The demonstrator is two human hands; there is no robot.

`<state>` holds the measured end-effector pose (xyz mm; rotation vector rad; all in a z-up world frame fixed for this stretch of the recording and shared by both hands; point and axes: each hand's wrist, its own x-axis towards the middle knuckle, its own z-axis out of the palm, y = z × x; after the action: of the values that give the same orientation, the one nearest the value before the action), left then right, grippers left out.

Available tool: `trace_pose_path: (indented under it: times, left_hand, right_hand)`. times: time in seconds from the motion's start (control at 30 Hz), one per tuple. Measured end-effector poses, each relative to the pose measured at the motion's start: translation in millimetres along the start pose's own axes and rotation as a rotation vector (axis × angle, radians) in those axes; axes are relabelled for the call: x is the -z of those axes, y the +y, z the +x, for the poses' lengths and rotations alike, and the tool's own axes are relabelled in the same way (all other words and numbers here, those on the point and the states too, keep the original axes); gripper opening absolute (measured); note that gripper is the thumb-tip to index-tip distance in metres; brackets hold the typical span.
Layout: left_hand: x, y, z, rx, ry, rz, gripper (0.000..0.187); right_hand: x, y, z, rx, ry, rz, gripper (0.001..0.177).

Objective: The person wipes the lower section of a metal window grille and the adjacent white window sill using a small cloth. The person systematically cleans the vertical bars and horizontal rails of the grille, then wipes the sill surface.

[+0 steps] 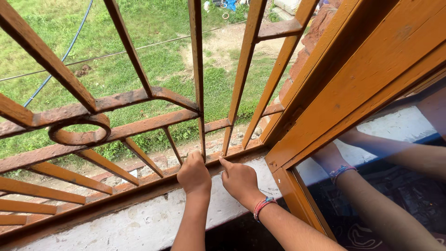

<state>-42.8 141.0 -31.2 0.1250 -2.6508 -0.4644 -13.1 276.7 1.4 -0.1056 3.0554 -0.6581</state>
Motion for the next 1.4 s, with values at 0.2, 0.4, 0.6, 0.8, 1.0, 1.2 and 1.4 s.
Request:
trace_pose_path:
  times: [0.2, 0.4, 0.6, 0.8, 1.0, 1.2, 1.4]
  left_hand:
    - [33, 12, -50, -0.043, 0.096, -0.083, 0.010]
    - [-6, 28, -25, -0.277, -0.019, 0.041, 0.016]
    - [-45, 51, 3, -0.108, -0.172, 0.012, 0.006]
    - [-25, 39, -22, -0.159, -0.056, -0.094, 0.011]
    - [-43, 46, 2, -0.076, -0.233, 0.022, 0.006]
    - [-45, 44, -11, -0.164, -0.048, 0.044, 0.005]
    - [-54, 40, -5, -0.208, -0.084, 0.143, 0.005]
  right_hand:
    - [-4, 18, -10, -0.038, 0.151, 0.068, 0.035]
    - [-5, 32, -14, -0.010, 0.221, 0.096, 0.031]
    - [2, 37, -15, -0.039, 0.147, 0.118, 0.031]
    - [0, 41, -16, -0.023, 0.177, 0.118, 0.030]
    - [-2, 47, -11, -0.032, 0.167, 0.125, 0.031]
    - [10, 42, -9, -0.068, 0.095, 0.061, 0.047]
    - [16, 41, -7, -0.118, -0.004, 0.019, 0.056]
